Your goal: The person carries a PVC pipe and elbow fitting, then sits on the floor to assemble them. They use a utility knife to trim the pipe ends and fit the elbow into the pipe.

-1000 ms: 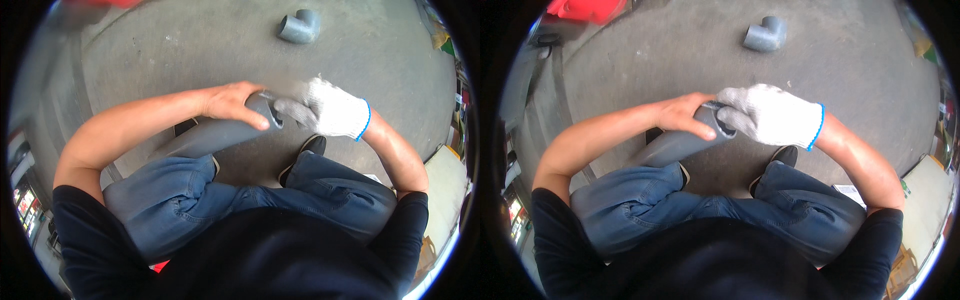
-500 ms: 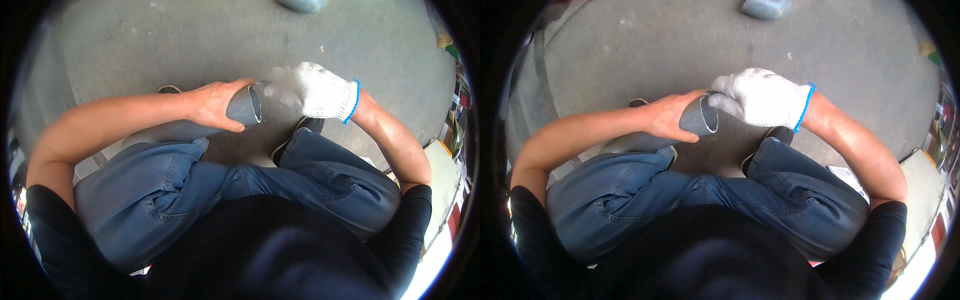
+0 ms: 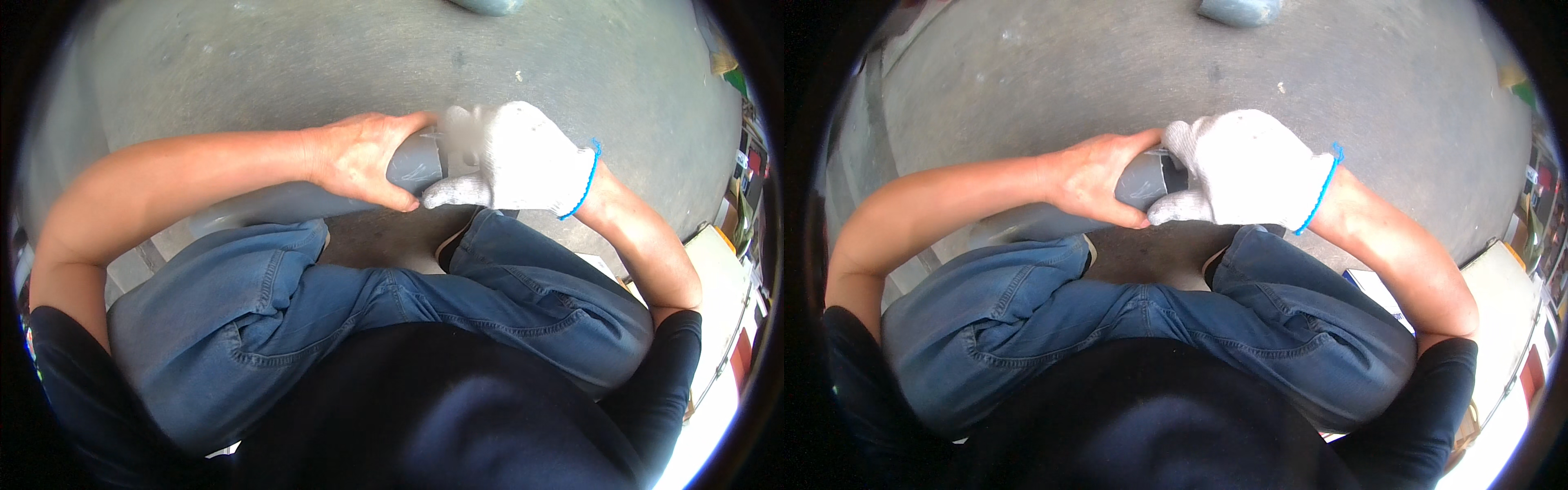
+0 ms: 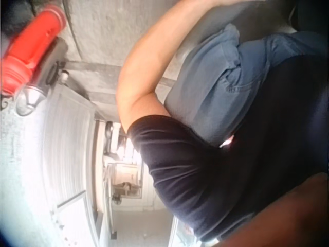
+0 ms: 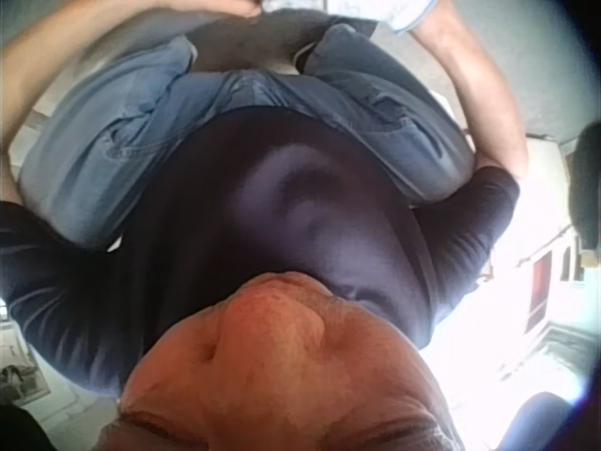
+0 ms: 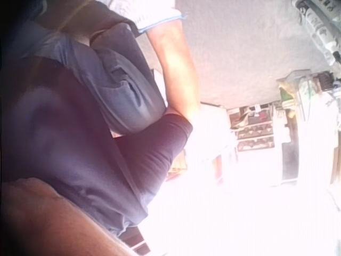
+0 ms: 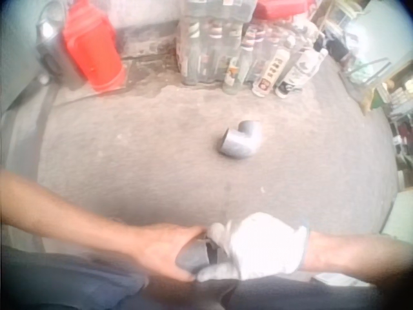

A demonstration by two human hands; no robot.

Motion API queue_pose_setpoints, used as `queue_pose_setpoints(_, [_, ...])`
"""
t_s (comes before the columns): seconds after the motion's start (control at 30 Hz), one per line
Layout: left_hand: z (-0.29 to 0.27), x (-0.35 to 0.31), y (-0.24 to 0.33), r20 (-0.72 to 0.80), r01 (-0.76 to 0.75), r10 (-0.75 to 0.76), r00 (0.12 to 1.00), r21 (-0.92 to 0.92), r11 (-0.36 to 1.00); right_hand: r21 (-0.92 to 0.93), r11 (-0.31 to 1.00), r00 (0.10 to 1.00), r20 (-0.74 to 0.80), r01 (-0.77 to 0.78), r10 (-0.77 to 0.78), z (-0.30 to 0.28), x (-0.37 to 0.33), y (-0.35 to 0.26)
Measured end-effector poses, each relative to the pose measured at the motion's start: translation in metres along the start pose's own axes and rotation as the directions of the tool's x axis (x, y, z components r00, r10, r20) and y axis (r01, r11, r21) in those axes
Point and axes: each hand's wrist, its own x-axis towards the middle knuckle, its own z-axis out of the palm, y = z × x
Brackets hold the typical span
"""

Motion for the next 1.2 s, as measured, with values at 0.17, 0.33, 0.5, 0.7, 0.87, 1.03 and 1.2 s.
queue_pose_setpoints(0.17, [-0.003,0.006,0.003,0.053,0.011,-0.011,0.999,0.012,1.000,-0.051,0.999,1.000,-0.019,-0.013,0.012,-0.003,-0.002,-0.005])
queue_pose_setpoints(0.33, [-0.005,0.003,0.007,-0.018,-0.044,0.045,0.999,0.035,0.998,-0.093,0.996,1.000,-0.023,0.016,-0.018,-0.007,-0.003,-0.009])
queue_pose_setpoints(0.5, [-0.007,0.002,0.011,-0.021,0.026,-0.025,0.999,0.014,1.000,-0.101,0.992,0.988,-0.124,0.078,-0.090,-0.003,-0.009,-0.008])
queue_pose_setpoints(0.7, [-0.005,0.004,0.008,0.008,0.004,-0.004,1.000,-0.002,1.000,-0.205,0.977,0.995,-0.068,0.062,-0.077,-0.003,-0.013,-0.023])
queue_pose_setpoints(0.87, [-0.009,0.003,0.018,0.087,0.036,-0.033,0.996,-0.030,0.999,-0.120,0.992,0.994,-0.096,0.043,-0.055,-0.005,-0.007,-0.012])
queue_pose_setpoints(1.03, [-0.009,0.000,0.015,0.023,-0.020,0.021,1.000,-0.032,0.999,-0.125,0.989,0.988,-0.120,0.083,-0.098,-0.003,-0.011,-0.011])
queue_pose_setpoints(1.2, [-0.001,0.001,0.006,-0.011,-0.066,0.066,0.998,-0.025,0.998,-0.147,0.989,1.000,0.008,0.031,-0.031,-0.004,-0.008,-0.021])
